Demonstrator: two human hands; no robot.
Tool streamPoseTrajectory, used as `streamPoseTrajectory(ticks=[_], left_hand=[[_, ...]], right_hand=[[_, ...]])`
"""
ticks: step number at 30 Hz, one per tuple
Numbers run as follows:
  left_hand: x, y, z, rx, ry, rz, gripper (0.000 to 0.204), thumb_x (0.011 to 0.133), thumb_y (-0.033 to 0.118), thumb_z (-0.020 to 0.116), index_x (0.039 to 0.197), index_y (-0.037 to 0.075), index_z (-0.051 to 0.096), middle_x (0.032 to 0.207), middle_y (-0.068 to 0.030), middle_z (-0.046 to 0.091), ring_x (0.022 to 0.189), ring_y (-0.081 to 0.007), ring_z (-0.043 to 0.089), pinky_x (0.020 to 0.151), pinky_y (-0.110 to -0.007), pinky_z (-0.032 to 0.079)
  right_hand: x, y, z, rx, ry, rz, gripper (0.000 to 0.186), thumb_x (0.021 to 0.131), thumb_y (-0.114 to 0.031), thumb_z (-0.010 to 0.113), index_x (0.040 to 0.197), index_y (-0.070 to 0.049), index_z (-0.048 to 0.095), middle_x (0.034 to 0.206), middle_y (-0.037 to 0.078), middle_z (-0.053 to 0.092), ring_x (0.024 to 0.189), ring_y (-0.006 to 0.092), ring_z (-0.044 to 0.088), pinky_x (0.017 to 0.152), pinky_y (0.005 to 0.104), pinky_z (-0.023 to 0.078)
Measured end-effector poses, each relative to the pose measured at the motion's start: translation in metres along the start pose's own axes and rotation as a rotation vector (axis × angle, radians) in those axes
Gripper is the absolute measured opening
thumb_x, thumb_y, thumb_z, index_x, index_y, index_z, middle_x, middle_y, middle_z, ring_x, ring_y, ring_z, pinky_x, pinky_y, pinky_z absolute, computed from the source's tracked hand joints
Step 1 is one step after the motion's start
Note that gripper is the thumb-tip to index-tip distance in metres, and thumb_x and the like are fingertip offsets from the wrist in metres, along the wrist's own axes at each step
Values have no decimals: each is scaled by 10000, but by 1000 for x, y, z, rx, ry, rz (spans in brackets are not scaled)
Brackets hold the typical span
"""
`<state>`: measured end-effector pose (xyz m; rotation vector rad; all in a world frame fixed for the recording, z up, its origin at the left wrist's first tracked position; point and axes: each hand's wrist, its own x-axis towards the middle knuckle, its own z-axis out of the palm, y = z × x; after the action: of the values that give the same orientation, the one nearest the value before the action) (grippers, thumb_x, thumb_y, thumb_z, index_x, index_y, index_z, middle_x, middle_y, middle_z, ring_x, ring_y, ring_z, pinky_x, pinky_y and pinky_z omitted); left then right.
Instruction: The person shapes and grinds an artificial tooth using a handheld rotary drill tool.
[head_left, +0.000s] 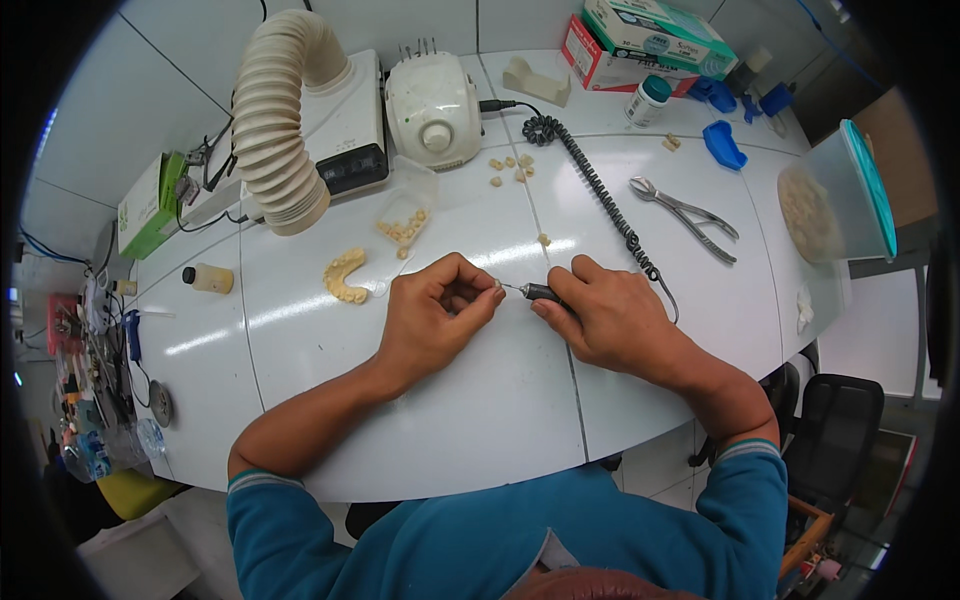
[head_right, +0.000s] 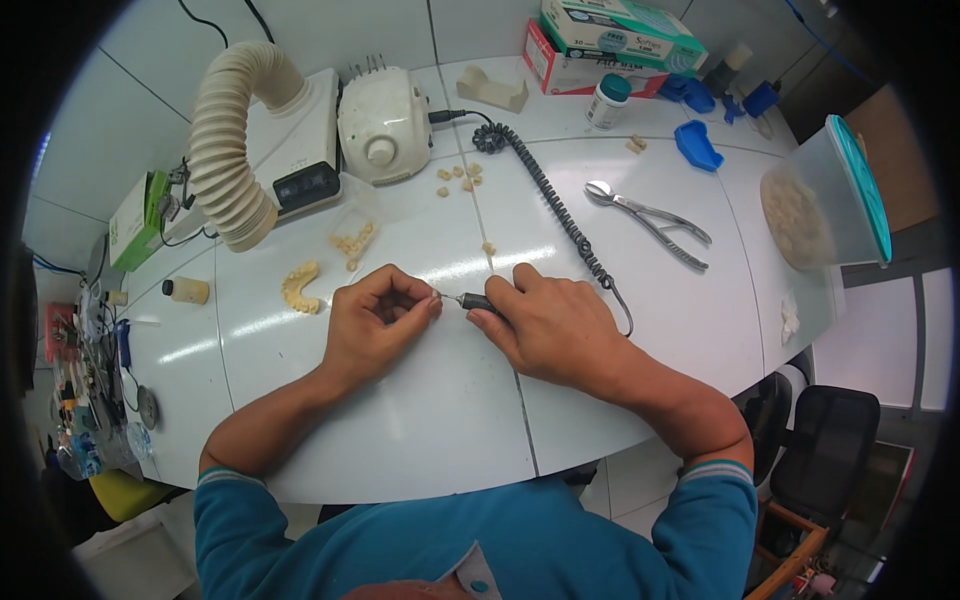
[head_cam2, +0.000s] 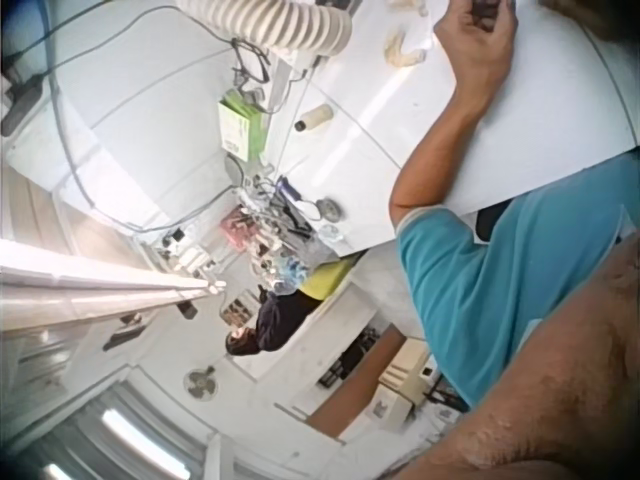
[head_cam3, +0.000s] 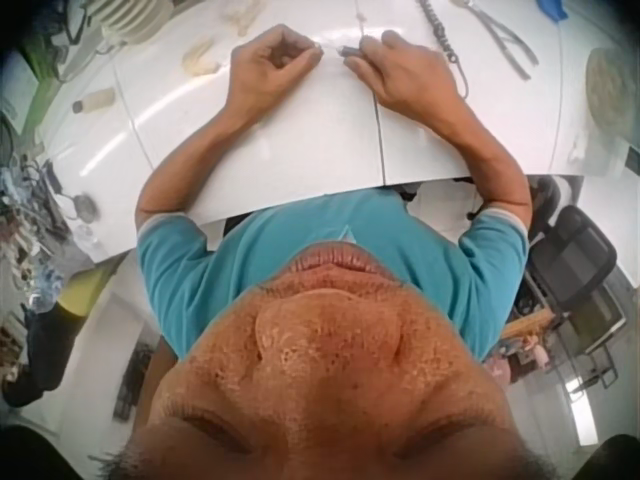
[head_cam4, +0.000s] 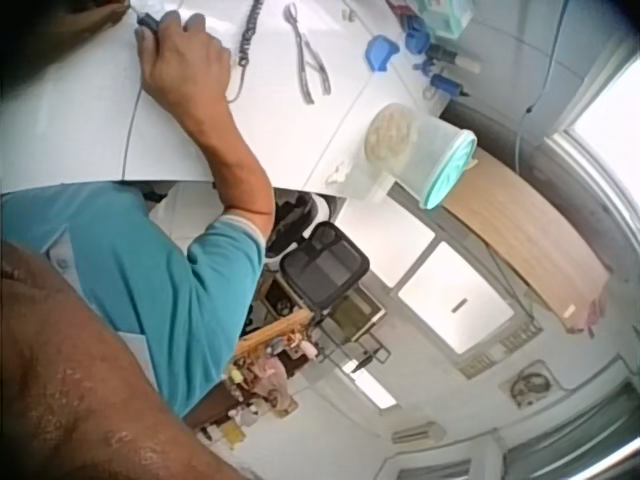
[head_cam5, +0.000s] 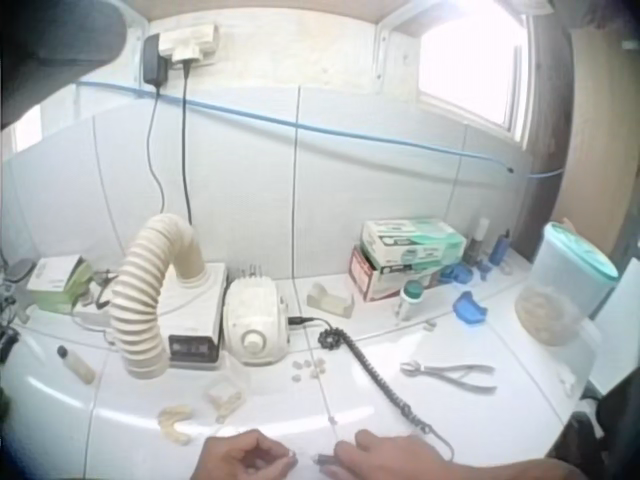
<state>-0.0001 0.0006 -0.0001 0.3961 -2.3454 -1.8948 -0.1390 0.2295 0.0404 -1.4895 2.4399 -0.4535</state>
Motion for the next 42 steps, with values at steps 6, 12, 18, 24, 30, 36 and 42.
streamPoseTrajectory(ticks=[6,12,18,24,30,36,42], left_hand=[[-1,2,1,38,11,30,100,1030,60,816,1066,-27,779,1047,-84,838,927,-93,773,810,-246,632],[-1,0,1,24,10,73,100,1022,70,827,1049,-18,789,1046,-82,839,898,-88,759,792,-243,623],[0,3,2,19,12,58,109,1018,78,840,1033,-18,792,1050,-85,838,888,-87,753,780,-241,615],[0,2,2,3,19,66,115,1019,83,844,1032,-22,798,1050,-100,838,895,-94,757,787,-244,622],[1,5,3,6,19,26,122,1023,85,844,1029,-29,798,1047,-102,836,905,-95,760,801,-243,631],[1,4,3,-8,19,17,132,1020,89,849,1026,-33,798,1045,-103,835,907,-97,762,803,-248,637],[2,3,3,-5,20,23,129,1018,89,850,1021,-30,799,1045,-105,834,907,-97,762,802,-248,637]], right_hand=[[2,-3,0,-41,15,4,378,1122,-428,697,1094,-51,700,893,187,684,710,391,741,630,522,578],[3,-5,-1,-34,-6,13,376,1127,-426,693,1085,-52,698,877,181,669,693,386,738,609,518,574],[3,-5,-2,-47,16,-9,372,1123,-419,708,1060,-52,697,866,175,662,675,377,735,586,502,570],[5,-6,0,-62,20,-12,375,1120,-414,715,1044,-47,695,857,174,660,673,376,741,586,488,581],[5,-7,1,-63,25,-5,379,1117,-415,716,1042,-44,697,862,180,670,683,382,750,592,495,585],[6,-8,0,-53,-3,29,384,1118,-420,711,1055,-41,704,873,185,676,699,394,753,604,515,588],[5,-8,-1,-51,-9,34,381,1119,-420,709,1064,-43,703,878,183,676,704,398,754,605,520,588]])
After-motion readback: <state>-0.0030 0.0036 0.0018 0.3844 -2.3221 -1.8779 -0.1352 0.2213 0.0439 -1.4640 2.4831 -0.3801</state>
